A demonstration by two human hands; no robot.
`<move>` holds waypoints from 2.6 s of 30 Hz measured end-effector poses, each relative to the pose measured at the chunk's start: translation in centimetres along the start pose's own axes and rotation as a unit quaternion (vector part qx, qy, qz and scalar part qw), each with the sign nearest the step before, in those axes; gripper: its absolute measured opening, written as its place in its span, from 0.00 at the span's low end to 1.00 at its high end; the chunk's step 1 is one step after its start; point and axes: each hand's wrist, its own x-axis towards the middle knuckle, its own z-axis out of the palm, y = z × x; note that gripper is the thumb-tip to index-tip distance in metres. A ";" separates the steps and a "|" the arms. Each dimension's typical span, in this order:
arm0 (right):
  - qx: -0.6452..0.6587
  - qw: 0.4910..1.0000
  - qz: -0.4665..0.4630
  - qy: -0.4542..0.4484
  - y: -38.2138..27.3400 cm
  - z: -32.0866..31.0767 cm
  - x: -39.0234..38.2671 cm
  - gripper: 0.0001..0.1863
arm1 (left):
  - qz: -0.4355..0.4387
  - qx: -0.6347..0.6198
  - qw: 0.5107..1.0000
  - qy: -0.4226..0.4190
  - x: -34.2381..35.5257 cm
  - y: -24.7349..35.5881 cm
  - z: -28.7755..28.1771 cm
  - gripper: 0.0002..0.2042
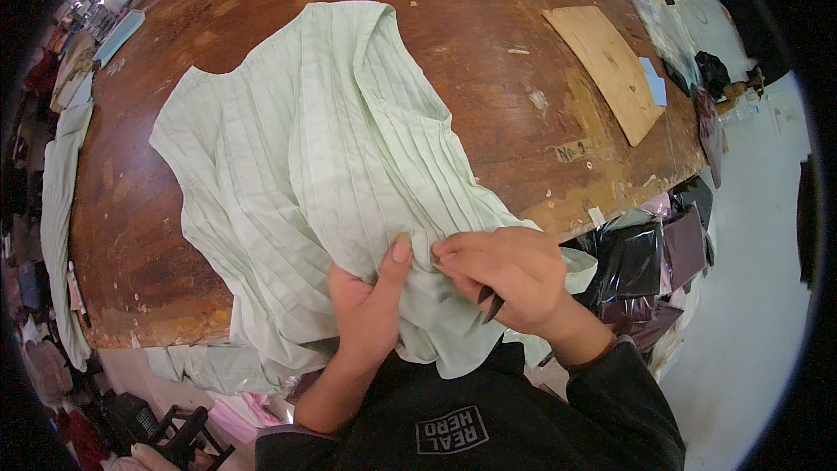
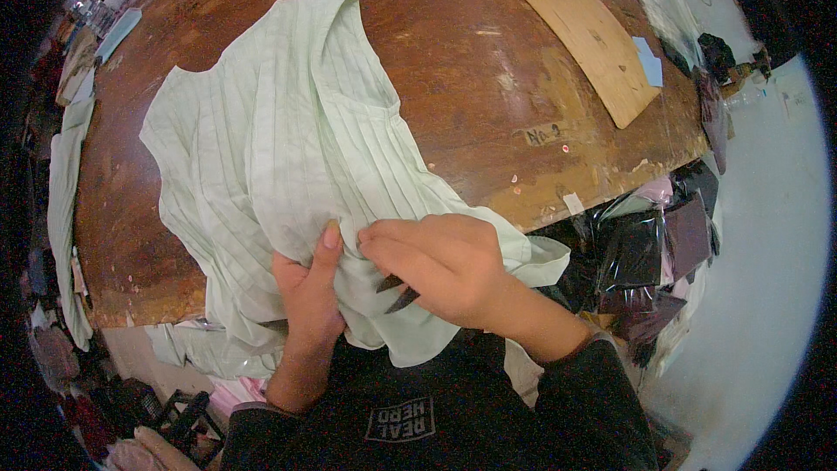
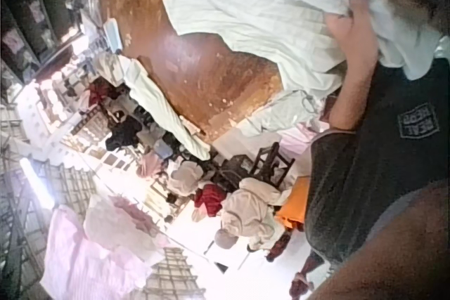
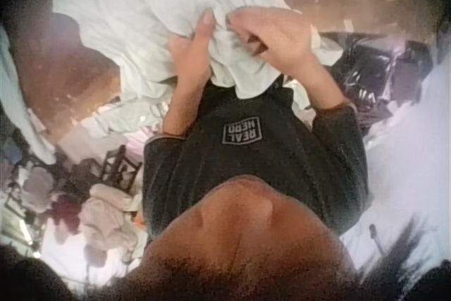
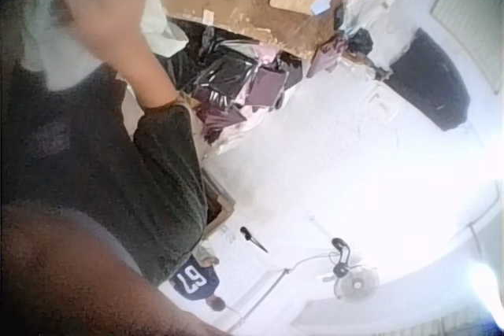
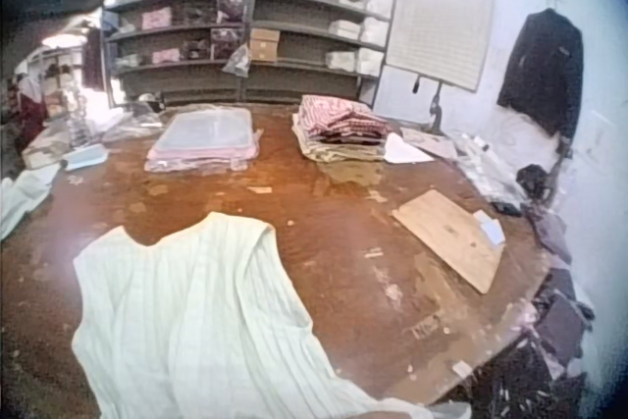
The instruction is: The person uses a small utility knife to cut along the pleats of a light green fabric laid on a wooden table. The hands hold the fabric taut while making short, controlled cuts along the folds.
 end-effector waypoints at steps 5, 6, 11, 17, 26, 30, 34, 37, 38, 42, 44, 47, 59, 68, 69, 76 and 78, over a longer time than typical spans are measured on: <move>-0.103 0.993 -0.048 -0.036 -0.5 -0.4 0.2 0.11 | 0.001 0.006 1.000 0.006 0.0 -0.1 0.1 0.16; -0.111 0.991 -0.063 -0.026 -0.5 -0.1 0.2 0.11 | 0.003 0.006 1.000 0.005 0.0 -0.1 0.3 0.16; -0.074 0.995 -0.057 -0.033 -0.5 -0.5 0.4 0.09 | 0.015 0.005 1.000 -0.004 0.0 -0.1 0.2 0.16; 0.011 0.992 0.097 0.081 -1.5 -0.9 0.7 0.13 | 0.007 0.004 1.000 0.007 0.0 -0.2 0.2 0.17; 0.000 0.998 0.069 0.001 -0.9 -0.2 0.4 0.12 | -0.004 0.006 1.000 0.004 0.0 -0.5 -0.1 0.20; -0.062 0.998 0.023 -0.016 -1.1 -0.3 0.5 0.12 | -0.003 -0.002 1.000 0.003 0.0 -0.2 0.3 0.16; 0.014 0.999 0.035 0.007 -1.0 -0.1 0.9 0.12 | 0.004 0.013 1.000 -0.001 0.1 -0.6 -0.2 0.20; 0.054 0.997 0.063 0.008 -0.8 -0.1 0.6 0.13 | -0.003 0.023 1.000 0.001 0.0 -0.4 -0.1 0.20; 0.064 0.996 0.067 0.015 -0.7 0.0 0.5 0.12 | -0.005 0.024 1.000 0.001 0.0 -0.4 -0.1 0.20; 0.081 0.991 0.102 0.018 -0.8 -0.5 0.6 0.09 | -0.006 0.026 1.000 0.000 0.1 -0.3 0.0 0.18; 0.094 0.982 0.163 0.012 -1.1 -1.1 1.0 0.10 | -0.026 0.010 1.000 0.003 0.2 -0.2 0.1 0.19; 0.121 0.958 0.260 0.001 -0.9 -1.4 1.4 0.14 | -0.071 -0.031 0.997 0.011 0.2 0.3 0.0 0.24; -0.027 0.997 0.028 -0.060 1.8 -1.3 1.5 0.16 | -0.097 -0.074 0.992 -0.021 0.4 0.5 0.0 0.24; -0.015 0.999 0.009 -0.043 1.6 -0.7 1.6 0.17 | -0.116 -0.068 0.991 -0.016 0.3 0.7 0.0 0.25; -0.018 0.999 0.008 -0.042 1.6 -0.7 1.6 0.17 | -0.122 -0.064 0.990 -0.013 0.3 0.7 0.0 0.25; -0.021 0.999 -0.001 -0.038 1.4 -0.7 1.7 0.16 | -0.100 -0.100 0.990 -0.015 0.1 0.9 0.3 0.20; -0.023 0.999 -0.007 -0.036 1.5 -0.6 1.6 0.16 | -0.109 -0.079 0.991 -0.019 0.1 0.7 0.1 0.23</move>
